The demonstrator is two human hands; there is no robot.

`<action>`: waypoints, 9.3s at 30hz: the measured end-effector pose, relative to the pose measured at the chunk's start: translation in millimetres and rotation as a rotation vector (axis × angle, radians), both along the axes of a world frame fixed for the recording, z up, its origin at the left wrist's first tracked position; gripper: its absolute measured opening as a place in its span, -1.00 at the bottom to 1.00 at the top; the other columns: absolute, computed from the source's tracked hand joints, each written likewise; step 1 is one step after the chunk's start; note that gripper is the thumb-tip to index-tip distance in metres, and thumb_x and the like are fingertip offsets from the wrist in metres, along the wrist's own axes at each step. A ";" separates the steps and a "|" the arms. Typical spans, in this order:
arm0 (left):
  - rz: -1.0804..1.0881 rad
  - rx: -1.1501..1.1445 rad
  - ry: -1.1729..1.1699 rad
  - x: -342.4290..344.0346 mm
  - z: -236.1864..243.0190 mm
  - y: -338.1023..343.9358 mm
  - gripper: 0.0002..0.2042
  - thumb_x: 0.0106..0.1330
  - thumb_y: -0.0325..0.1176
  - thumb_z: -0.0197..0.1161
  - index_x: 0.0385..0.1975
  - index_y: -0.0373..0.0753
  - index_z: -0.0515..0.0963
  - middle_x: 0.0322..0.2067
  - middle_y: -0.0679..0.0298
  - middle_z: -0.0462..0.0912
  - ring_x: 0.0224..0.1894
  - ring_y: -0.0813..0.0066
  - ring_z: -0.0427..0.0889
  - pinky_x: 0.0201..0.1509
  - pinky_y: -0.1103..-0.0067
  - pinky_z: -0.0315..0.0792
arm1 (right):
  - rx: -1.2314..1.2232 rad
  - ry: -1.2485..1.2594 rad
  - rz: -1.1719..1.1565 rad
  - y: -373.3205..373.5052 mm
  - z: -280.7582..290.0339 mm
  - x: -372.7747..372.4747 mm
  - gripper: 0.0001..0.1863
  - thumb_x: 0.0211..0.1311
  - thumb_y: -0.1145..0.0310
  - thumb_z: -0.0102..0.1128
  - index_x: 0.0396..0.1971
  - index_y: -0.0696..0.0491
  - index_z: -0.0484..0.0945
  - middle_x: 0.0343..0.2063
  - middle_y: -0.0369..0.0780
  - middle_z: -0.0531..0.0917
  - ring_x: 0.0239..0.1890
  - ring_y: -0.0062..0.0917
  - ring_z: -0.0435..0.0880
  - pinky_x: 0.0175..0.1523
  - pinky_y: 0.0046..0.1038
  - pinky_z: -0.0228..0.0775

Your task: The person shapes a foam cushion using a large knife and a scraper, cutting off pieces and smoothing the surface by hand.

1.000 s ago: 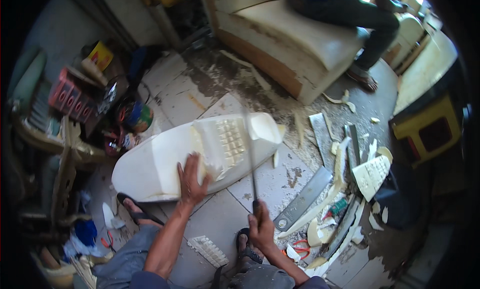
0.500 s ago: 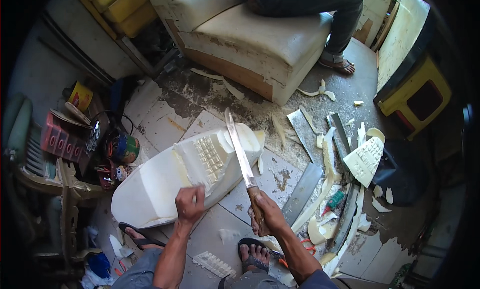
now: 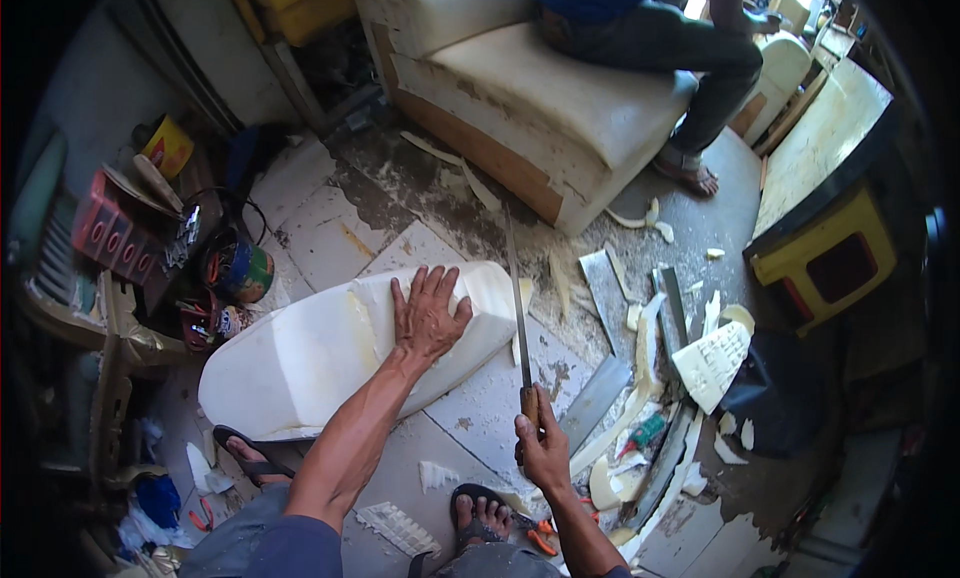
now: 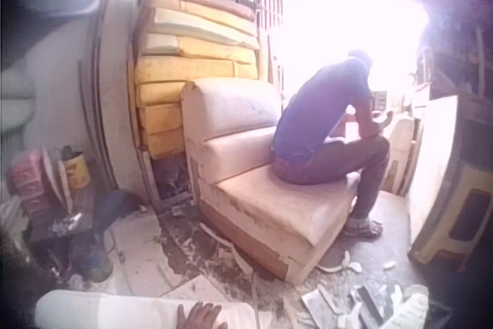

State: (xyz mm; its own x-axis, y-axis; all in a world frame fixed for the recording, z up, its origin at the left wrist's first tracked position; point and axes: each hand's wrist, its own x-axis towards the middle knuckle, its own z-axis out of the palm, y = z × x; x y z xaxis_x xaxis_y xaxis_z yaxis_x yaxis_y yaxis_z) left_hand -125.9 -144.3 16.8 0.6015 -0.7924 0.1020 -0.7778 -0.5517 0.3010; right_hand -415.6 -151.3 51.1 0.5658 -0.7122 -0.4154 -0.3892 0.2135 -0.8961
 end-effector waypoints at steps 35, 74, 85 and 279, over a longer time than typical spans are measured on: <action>0.126 -0.086 0.049 -75.3 -11.7 86.7 -0.38 0.52 -0.18 -0.06 0.53 -0.29 0.16 0.54 -0.02 0.14 0.59 0.03 0.08 0.63 0.04 -0.12 | -0.718 -0.117 0.385 -106.8 23.0 134.9 -0.47 0.58 0.14 -0.03 0.38 0.13 0.41 0.33 0.10 0.47 0.38 0.01 0.42 0.49 -0.17 0.18; -0.239 0.002 0.103 -145.9 13.8 69.9 -0.27 0.38 -0.02 0.14 0.45 -0.38 0.28 0.47 -0.13 0.25 0.55 -0.04 0.17 0.57 -0.09 -0.07 | 0.178 0.123 0.085 -7.9 -15.8 -10.7 -0.28 0.68 -0.09 -0.39 0.43 0.22 0.33 0.44 -0.01 0.39 0.53 -0.26 0.26 0.59 -0.34 -0.05; -0.139 -0.060 0.088 -169.4 -8.7 60.3 -0.52 0.39 -0.15 0.11 0.16 -0.38 0.55 0.22 -0.10 0.54 0.37 0.01 0.44 0.47 -0.08 0.17 | -0.910 -0.297 0.592 -68.1 93.1 180.2 -0.35 0.51 0.09 0.10 0.52 -0.08 0.26 0.53 -0.02 0.21 0.60 -0.10 0.06 0.61 -0.09 -0.07; -0.155 -0.075 -0.240 -74.5 4.6 243.1 -0.50 0.39 -0.02 -0.02 0.20 -0.08 0.64 0.33 -0.06 0.40 0.43 -0.16 0.24 0.51 0.02 0.10 | -0.816 0.590 -0.167 41.9 -54.7 -111.5 -0.34 0.31 0.48 0.18 0.44 0.06 0.32 0.14 0.17 0.47 0.18 0.10 0.49 0.32 -0.11 0.32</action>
State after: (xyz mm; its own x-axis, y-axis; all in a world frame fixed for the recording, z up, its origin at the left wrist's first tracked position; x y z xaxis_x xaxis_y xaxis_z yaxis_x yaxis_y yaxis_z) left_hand -200.4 98.8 21.3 0.4256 -0.8578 0.2883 -0.9049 -0.4041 0.1337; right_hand -527.0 -109.4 -3.6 0.2952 -0.9540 0.0516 -0.8368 -0.2842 -0.4680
